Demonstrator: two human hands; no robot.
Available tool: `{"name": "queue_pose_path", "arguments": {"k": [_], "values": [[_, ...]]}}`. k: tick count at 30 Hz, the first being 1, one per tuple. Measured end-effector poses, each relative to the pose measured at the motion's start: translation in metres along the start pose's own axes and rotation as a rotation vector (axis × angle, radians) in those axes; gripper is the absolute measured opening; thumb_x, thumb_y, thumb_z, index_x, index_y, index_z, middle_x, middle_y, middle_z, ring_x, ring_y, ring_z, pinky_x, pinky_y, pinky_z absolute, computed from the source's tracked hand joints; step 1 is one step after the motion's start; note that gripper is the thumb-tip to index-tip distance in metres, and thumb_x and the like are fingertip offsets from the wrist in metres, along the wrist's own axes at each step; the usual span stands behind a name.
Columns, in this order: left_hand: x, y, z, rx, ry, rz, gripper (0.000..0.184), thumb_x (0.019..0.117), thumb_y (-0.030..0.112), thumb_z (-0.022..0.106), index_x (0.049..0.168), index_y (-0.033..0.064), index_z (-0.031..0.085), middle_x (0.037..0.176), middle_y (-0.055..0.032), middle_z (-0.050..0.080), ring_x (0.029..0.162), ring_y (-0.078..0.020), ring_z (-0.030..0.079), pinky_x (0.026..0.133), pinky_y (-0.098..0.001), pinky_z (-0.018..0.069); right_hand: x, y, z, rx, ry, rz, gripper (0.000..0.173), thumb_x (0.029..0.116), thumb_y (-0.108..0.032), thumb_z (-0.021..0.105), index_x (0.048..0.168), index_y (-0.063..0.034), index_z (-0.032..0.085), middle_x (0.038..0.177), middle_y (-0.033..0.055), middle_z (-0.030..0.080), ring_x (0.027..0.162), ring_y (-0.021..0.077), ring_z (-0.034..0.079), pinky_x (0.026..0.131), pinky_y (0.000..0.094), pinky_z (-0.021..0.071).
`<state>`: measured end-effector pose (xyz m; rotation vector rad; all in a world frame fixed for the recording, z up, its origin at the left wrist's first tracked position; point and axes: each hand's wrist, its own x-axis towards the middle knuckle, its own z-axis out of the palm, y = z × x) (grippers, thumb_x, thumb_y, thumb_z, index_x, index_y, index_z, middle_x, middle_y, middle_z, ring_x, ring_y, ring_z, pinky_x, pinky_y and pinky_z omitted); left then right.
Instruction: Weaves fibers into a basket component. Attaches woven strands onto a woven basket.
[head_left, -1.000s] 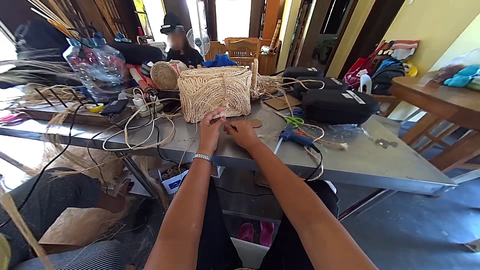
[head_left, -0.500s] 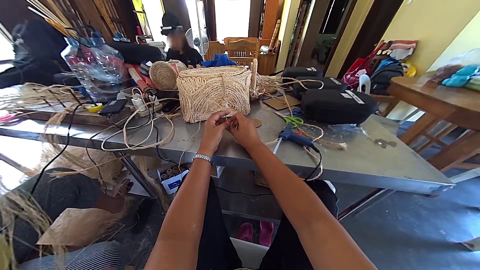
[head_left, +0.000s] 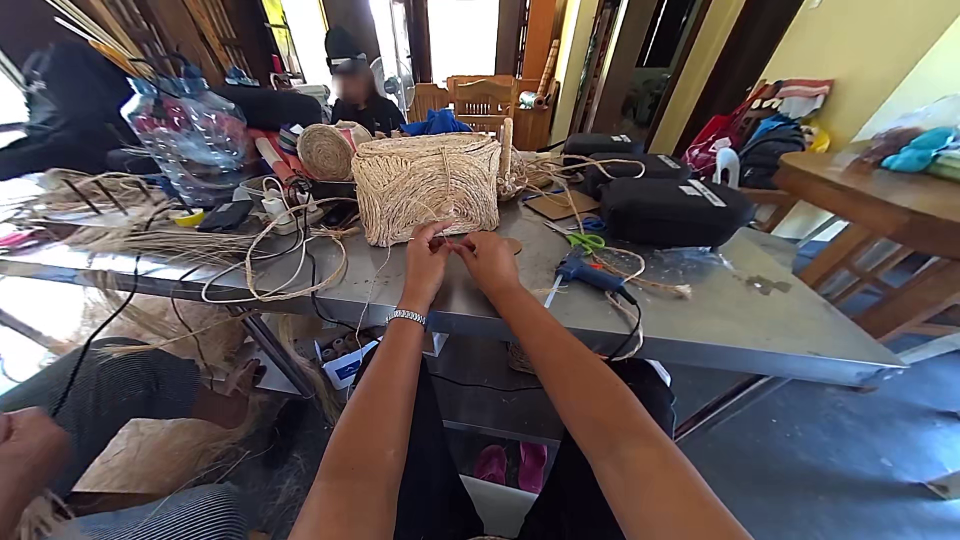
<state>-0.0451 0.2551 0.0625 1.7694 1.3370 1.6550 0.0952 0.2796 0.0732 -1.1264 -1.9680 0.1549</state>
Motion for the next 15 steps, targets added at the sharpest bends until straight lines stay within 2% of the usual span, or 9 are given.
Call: {"name": "queue_pose_path", "arguments": {"k": [6, 9, 15], "values": [[-0.0005, 0.0007, 0.0001, 0.052, 0.016, -0.019, 0.039, 0.099, 0.002, 0.06, 0.136, 0.0121, 0.063, 0.146, -0.0127, 0.053, 0.1, -0.0206, 0.067, 0.086, -0.0396, 0.0577, 0.0013, 0.0023, 0.0036, 0.044, -0.053, -0.032, 0.03, 0.1064, -0.024, 0.056, 0.105, 0.0012, 0.072, 0.105, 0.0183, 0.072, 0.107, 0.0331, 0.068, 0.097, 0.0521, 0.0538], [-0.0011, 0.0024, 0.0007, 0.049, 0.018, -0.03, 0.04, 0.0981, 0.001, 0.06, 0.136, 0.0112, 0.063, 0.144, -0.013, 0.053, 0.097, -0.0201, 0.068, 0.084, -0.0391, 0.0586, 0.0018, 0.0023, 0.0044, 0.052, -0.079, -0.013, 0.03, 0.1074, -0.021, 0.052, 0.107, 0.002, 0.072, 0.106, 0.0192, 0.072, 0.108, 0.0336, 0.068, 0.098, 0.0524, 0.0534], [-0.0014, 0.0023, 0.0002, -0.045, 0.023, -0.063, 0.04, 0.0976, 0.001, 0.063, 0.136, 0.0102, 0.062, 0.143, -0.0118, 0.055, 0.096, -0.0192, 0.07, 0.087, -0.0381, 0.0601, 0.0036, 0.0015, 0.0034, 0.05, -0.091, 0.031, 0.035, 0.11, -0.022, 0.045, 0.109, 0.0027, 0.071, 0.108, 0.0193, 0.072, 0.108, 0.0337, 0.069, 0.099, 0.0527, 0.053]]}}
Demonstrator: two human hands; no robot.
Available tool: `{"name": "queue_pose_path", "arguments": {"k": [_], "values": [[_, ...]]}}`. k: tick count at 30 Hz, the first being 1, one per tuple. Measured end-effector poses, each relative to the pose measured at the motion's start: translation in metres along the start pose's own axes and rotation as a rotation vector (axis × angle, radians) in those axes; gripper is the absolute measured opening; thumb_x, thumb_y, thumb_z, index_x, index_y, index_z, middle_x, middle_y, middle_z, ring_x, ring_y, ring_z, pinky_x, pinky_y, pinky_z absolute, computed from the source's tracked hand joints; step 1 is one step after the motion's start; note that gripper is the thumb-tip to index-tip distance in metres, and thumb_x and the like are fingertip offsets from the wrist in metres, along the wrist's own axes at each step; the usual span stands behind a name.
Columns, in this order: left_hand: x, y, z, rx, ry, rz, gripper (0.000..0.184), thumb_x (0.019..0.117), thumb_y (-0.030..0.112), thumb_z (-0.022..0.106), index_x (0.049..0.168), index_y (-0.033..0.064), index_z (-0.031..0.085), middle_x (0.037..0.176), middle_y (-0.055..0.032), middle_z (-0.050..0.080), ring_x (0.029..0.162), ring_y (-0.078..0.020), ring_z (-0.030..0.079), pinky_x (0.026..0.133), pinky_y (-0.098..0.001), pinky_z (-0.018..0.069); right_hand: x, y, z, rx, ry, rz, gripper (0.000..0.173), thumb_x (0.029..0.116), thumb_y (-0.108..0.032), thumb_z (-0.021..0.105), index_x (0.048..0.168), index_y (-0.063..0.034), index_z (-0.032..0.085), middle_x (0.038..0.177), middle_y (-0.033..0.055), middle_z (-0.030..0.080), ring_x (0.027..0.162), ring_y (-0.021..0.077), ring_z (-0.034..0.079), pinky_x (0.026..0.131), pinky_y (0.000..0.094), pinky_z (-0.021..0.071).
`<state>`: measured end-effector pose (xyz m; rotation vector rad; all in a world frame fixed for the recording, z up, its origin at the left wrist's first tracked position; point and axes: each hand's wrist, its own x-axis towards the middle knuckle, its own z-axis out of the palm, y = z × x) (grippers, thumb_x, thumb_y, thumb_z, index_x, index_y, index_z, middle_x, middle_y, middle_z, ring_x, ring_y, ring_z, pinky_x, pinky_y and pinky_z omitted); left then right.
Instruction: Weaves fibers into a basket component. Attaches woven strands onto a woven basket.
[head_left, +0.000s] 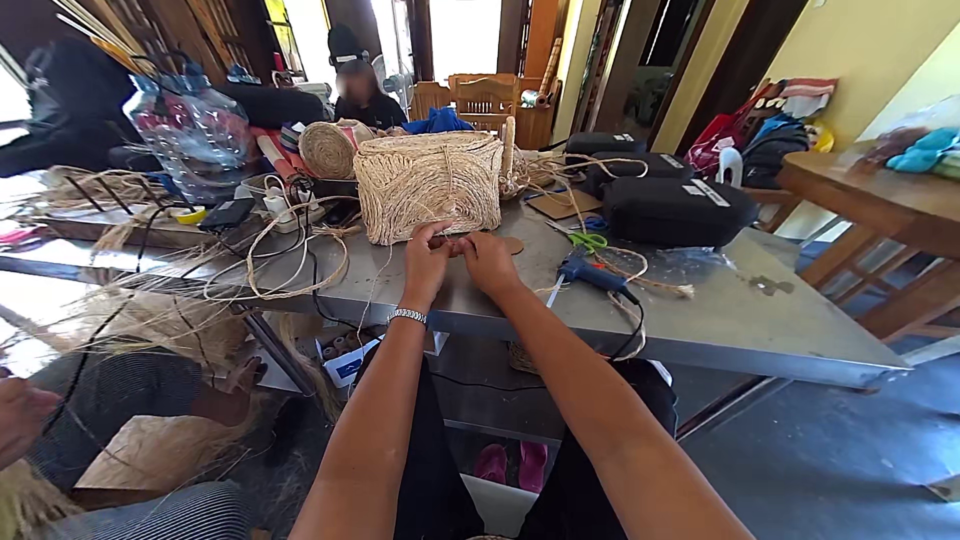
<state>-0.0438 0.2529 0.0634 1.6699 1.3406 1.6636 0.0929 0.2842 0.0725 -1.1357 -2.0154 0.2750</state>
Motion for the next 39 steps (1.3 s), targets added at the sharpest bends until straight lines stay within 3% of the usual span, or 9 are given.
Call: {"name": "queue_pose_path", "arguments": {"k": [13, 21, 25, 28, 30, 32, 34, 37, 39], "values": [[0.001, -0.005, -0.002, -0.252, 0.039, -0.034, 0.041, 0.0965, 0.006, 0.067, 0.137, 0.0092, 0.061, 0.139, -0.0088, 0.059, 0.104, -0.0158, 0.067, 0.093, -0.0355, 0.0567, -0.001, 0.0, 0.002, 0.012, -0.053, -0.034, 0.046, 0.1121, -0.029, 0.04, 0.097, 0.0005, 0.072, 0.092, 0.0161, 0.073, 0.093, 0.0326, 0.071, 0.086, 0.0556, 0.055], [0.001, -0.007, -0.005, -0.248, 0.169, -0.081, 0.042, 0.0962, 0.006, 0.064, 0.138, 0.0064, 0.059, 0.133, -0.0115, 0.062, 0.1, -0.0165, 0.066, 0.09, -0.036, 0.0545, -0.003, -0.007, -0.003, -0.12, -0.156, 0.072, 0.064, 0.1126, -0.045, 0.031, 0.093, 0.0015, 0.071, 0.096, 0.0223, 0.071, 0.1, 0.0401, 0.07, 0.085, 0.062, 0.0536], [0.004, -0.014, -0.008, -0.12, 0.379, -0.114, 0.045, 0.0984, 0.011, 0.062, 0.143, 0.0082, 0.055, 0.144, -0.0144, 0.054, 0.105, -0.0219, 0.065, 0.091, -0.0412, 0.0537, -0.003, -0.009, -0.011, -0.048, 0.068, 0.249, 0.059, 0.1124, -0.044, 0.031, 0.12, 0.001, 0.069, 0.11, 0.0237, 0.072, 0.108, 0.0407, 0.069, 0.091, 0.0622, 0.0542], [0.007, -0.017, -0.012, -0.092, 0.552, -0.091, 0.047, 0.0991, 0.01, 0.058, 0.146, 0.0079, 0.053, 0.15, -0.0167, 0.046, 0.111, -0.0227, 0.061, 0.093, -0.0387, 0.0526, -0.001, 0.002, -0.016, 0.137, 0.28, 0.402, 0.069, 0.1106, -0.046, 0.038, 0.155, 0.0058, 0.033, 0.114, 0.0264, 0.07, 0.105, 0.0409, 0.07, 0.091, 0.0596, 0.0562], [0.008, -0.018, -0.014, -0.095, 0.612, -0.1, 0.05, 0.0997, 0.008, 0.056, 0.149, 0.0073, 0.049, 0.154, -0.0182, 0.041, 0.122, -0.0259, 0.057, 0.099, -0.0397, 0.0503, 0.0, 0.008, -0.022, 0.277, 0.397, 0.458, 0.08, 0.109, -0.045, 0.044, 0.161, 0.0056, 0.01, 0.14, 0.0317, 0.055, 0.124, 0.0419, 0.061, 0.104, 0.0558, 0.0519], [0.007, -0.017, -0.013, -0.076, 0.583, -0.113, 0.052, 0.0977, 0.006, 0.056, 0.149, 0.0074, 0.049, 0.154, -0.0176, 0.042, 0.122, -0.0259, 0.057, 0.098, -0.04, 0.0503, -0.001, 0.009, -0.025, 0.333, 0.488, 0.439, 0.083, 0.1082, -0.042, 0.048, 0.162, 0.0043, 0.005, 0.156, 0.033, 0.036, 0.14, 0.0425, 0.047, 0.113, 0.052, 0.0447], [0.005, -0.014, -0.009, -0.037, 0.436, -0.083, 0.048, 0.0977, 0.005, 0.056, 0.145, 0.0063, 0.052, 0.151, -0.0175, 0.047, 0.112, -0.0259, 0.061, 0.092, -0.0421, 0.0526, -0.001, 0.009, -0.023, 0.277, 0.526, 0.279, 0.071, 0.1081, -0.034, 0.049, 0.16, 0.0047, 0.019, 0.153, 0.0319, 0.04, 0.137, 0.0402, 0.05, 0.11, 0.049, 0.048], [0.002, -0.007, -0.006, -0.024, 0.084, -0.01, 0.045, 0.0996, 0.003, 0.055, 0.144, 0.0096, 0.054, 0.15, -0.0145, 0.049, 0.11, -0.0239, 0.065, 0.092, -0.0433, 0.0553, 0.0, 0.005, -0.011, 0.147, 0.401, -0.036, 0.044, 0.1046, -0.021, 0.055, 0.142, 0.0027, 0.053, 0.137, 0.0247, 0.058, 0.105, 0.0307, 0.068, 0.087, 0.043, 0.0588], [0.002, -0.002, -0.002, -0.014, -0.062, 0.034, 0.046, 0.0989, 0.0, 0.056, 0.143, 0.0112, 0.056, 0.151, -0.012, 0.049, 0.108, -0.0202, 0.066, 0.091, -0.04, 0.0558, 0.0, 0.002, -0.002, 0.132, 0.25, -0.147, 0.04, 0.1004, -0.012, 0.058, 0.138, -0.0004, 0.058, 0.133, 0.0212, 0.063, 0.092, 0.0281, 0.07, 0.08, 0.0438, 0.0593]]}}
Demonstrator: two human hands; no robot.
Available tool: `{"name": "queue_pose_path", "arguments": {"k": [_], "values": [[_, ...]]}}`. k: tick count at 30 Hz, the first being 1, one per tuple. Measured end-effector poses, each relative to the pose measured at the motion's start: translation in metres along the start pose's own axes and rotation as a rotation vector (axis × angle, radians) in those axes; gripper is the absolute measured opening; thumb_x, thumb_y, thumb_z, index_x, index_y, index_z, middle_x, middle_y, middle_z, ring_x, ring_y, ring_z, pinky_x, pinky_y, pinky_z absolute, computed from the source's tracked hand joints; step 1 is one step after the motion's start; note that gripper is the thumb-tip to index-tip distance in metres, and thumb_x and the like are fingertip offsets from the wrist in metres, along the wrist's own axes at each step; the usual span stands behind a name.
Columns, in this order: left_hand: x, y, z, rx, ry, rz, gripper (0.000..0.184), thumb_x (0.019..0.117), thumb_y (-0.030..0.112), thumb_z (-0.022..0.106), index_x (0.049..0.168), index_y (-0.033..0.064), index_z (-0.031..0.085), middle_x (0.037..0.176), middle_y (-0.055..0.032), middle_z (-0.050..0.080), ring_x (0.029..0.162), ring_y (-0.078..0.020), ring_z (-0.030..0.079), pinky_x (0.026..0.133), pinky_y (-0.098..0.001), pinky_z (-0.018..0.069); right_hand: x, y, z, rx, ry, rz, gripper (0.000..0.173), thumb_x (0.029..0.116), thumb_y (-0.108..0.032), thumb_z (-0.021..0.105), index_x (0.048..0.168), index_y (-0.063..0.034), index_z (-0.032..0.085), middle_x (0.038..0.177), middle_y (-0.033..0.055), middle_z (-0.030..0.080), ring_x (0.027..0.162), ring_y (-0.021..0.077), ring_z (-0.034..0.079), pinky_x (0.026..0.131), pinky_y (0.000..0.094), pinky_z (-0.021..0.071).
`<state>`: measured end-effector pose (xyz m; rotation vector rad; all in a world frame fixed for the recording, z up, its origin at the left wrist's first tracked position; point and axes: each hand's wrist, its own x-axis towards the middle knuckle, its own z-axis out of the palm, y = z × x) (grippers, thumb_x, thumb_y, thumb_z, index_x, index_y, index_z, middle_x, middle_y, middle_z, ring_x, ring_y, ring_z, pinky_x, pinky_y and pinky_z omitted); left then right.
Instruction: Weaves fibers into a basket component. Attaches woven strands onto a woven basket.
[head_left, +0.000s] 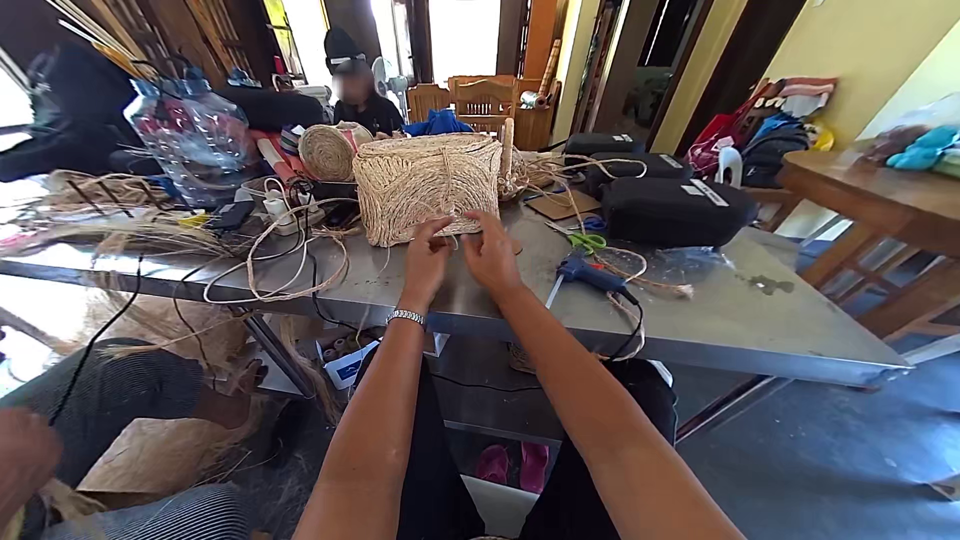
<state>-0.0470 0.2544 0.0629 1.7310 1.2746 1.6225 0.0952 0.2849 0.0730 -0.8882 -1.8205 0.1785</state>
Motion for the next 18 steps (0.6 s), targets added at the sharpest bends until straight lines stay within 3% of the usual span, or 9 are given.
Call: {"name": "queue_pose_path", "arguments": {"k": [3, 7, 10, 18], "values": [[-0.0001, 0.0023, 0.0022, -0.03, -0.046, 0.013, 0.045, 0.0976, -0.003, 0.057, 0.14, 0.0098, 0.058, 0.148, -0.011, 0.049, 0.103, -0.0164, 0.065, 0.088, -0.0354, 0.0561, -0.0014, -0.0008, 0.0061, -0.005, -0.184, 0.007, 0.044, 0.099, -0.005, 0.056, 0.143, -0.002, 0.052, 0.13, 0.0151, 0.068, 0.091, 0.0277, 0.072, 0.082, 0.0469, 0.0599], [-0.0004, 0.003, 0.001, -0.082, -0.042, 0.031, 0.049, 0.0963, -0.005, 0.058, 0.142, 0.0112, 0.057, 0.149, -0.0085, 0.049, 0.099, -0.0135, 0.066, 0.086, -0.0325, 0.0562, -0.0022, 0.0046, 0.0055, 0.0, -0.231, 0.05, 0.04, 0.0982, -0.003, 0.055, 0.138, 0.0005, 0.051, 0.113, 0.0169, 0.073, 0.091, 0.0302, 0.073, 0.083, 0.0487, 0.0594], [0.0008, 0.0017, 0.0019, -0.068, -0.035, 0.042, 0.049, 0.0958, -0.005, 0.058, 0.141, 0.0128, 0.059, 0.147, -0.0085, 0.05, 0.097, -0.0132, 0.065, 0.084, -0.032, 0.0555, -0.0025, 0.006, 0.0048, 0.003, -0.221, 0.065, 0.033, 0.0979, -0.005, 0.059, 0.13, 0.0015, 0.058, 0.099, 0.0171, 0.073, 0.087, 0.0295, 0.073, 0.082, 0.048, 0.0597], [0.0022, -0.0004, 0.0027, -0.001, 0.01, 0.05, 0.048, 0.0959, -0.004, 0.058, 0.14, 0.0137, 0.06, 0.148, -0.0089, 0.05, 0.099, -0.0156, 0.065, 0.083, -0.0338, 0.0553, -0.0026, 0.0032, 0.0021, -0.042, -0.091, 0.02, 0.016, 0.0938, -0.009, 0.072, 0.104, 0.0029, 0.071, 0.096, 0.0184, 0.07, 0.089, 0.0292, 0.07, 0.086, 0.0453, 0.0582]]}}
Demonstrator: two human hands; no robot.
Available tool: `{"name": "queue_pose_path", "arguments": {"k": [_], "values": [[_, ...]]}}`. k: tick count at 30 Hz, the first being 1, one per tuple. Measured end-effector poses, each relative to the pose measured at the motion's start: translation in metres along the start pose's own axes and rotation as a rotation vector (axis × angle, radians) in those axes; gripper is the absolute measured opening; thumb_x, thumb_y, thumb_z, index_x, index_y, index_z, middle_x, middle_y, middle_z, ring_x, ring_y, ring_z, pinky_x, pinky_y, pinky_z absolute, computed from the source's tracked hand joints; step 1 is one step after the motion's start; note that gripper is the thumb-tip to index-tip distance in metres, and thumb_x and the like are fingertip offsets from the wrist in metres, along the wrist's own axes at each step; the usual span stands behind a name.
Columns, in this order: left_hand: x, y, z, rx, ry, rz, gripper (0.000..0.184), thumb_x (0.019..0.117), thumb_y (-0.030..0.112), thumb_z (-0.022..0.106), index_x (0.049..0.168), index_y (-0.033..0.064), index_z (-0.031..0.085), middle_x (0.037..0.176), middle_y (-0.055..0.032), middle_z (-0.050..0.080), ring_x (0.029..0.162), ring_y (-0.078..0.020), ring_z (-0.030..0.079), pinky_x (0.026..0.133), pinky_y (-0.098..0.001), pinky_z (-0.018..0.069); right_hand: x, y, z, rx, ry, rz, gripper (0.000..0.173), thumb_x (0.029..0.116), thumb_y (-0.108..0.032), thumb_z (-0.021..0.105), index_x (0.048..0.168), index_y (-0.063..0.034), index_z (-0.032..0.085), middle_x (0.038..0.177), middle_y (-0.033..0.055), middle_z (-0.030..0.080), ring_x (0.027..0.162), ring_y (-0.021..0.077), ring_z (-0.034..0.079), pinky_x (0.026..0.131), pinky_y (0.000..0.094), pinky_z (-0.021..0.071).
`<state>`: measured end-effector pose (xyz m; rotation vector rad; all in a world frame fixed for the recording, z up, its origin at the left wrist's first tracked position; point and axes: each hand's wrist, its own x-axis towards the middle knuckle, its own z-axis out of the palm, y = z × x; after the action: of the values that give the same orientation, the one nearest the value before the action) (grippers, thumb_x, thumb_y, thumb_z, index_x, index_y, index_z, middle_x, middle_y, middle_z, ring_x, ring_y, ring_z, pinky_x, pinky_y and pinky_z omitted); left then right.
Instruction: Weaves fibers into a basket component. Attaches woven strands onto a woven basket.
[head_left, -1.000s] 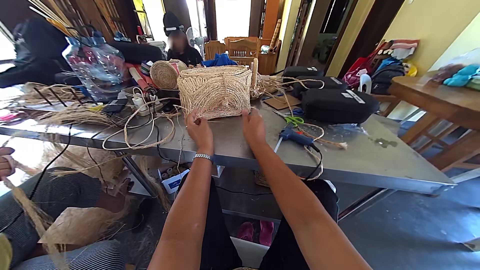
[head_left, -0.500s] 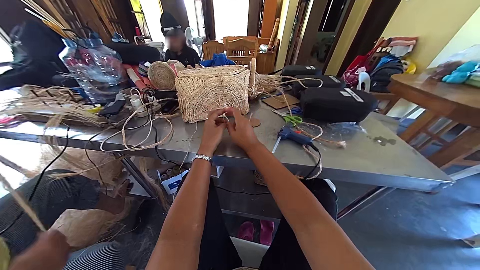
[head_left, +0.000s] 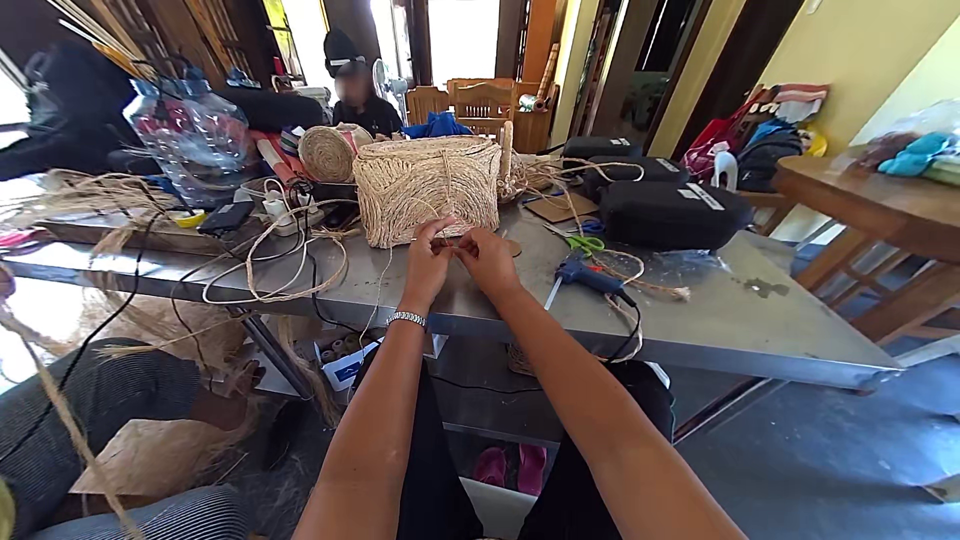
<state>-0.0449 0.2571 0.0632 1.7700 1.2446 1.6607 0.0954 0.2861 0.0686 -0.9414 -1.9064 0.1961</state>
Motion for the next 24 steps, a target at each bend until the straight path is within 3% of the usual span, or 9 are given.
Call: {"name": "queue_pose_path", "arguments": {"k": [4, 12, 18, 24], "values": [[0.0017, -0.0042, 0.0002, 0.026, 0.019, 0.001, 0.049, 0.0959, -0.004, 0.057, 0.14, 0.0161, 0.061, 0.148, -0.0092, 0.05, 0.095, -0.0157, 0.064, 0.079, -0.033, 0.0552, 0.0001, -0.0028, -0.0012, -0.055, -0.028, 0.013, 0.017, 0.0959, -0.016, 0.072, 0.1, 0.0002, 0.074, 0.1, 0.0166, 0.071, 0.093, 0.0292, 0.07, 0.089, 0.0475, 0.0576], [0.0029, -0.0051, 0.0011, 0.175, 0.046, -0.026, 0.047, 0.0962, -0.001, 0.06, 0.14, 0.013, 0.06, 0.149, -0.0125, 0.049, 0.097, -0.0188, 0.067, 0.083, -0.0374, 0.0575, -0.0002, -0.0042, -0.0006, -0.174, -0.113, 0.045, 0.026, 0.1035, -0.024, 0.062, 0.103, -0.0012, 0.075, 0.106, 0.0161, 0.073, 0.109, 0.0321, 0.068, 0.097, 0.051, 0.0543], [0.0015, -0.0032, -0.0004, 0.151, 0.065, -0.029, 0.045, 0.0953, 0.0, 0.063, 0.139, 0.0122, 0.061, 0.147, -0.0133, 0.051, 0.097, -0.0215, 0.068, 0.083, -0.0412, 0.0588, 0.0008, -0.0065, -0.0017, -0.108, -0.193, 0.072, 0.031, 0.1072, -0.021, 0.053, 0.107, 0.0037, 0.072, 0.106, 0.0205, 0.072, 0.107, 0.0347, 0.069, 0.097, 0.0538, 0.0537], [-0.0001, -0.0022, -0.0025, -0.068, 0.064, -0.063, 0.045, 0.0967, 0.002, 0.065, 0.14, 0.0106, 0.058, 0.144, -0.0111, 0.053, 0.097, -0.0156, 0.068, 0.087, -0.0345, 0.0582, 0.0017, -0.0048, -0.0001, -0.069, -0.214, 0.079, 0.033, 0.1086, -0.02, 0.049, 0.106, 0.0046, 0.071, 0.104, 0.0195, 0.073, 0.103, 0.0342, 0.071, 0.097, 0.0543, 0.054]]}}
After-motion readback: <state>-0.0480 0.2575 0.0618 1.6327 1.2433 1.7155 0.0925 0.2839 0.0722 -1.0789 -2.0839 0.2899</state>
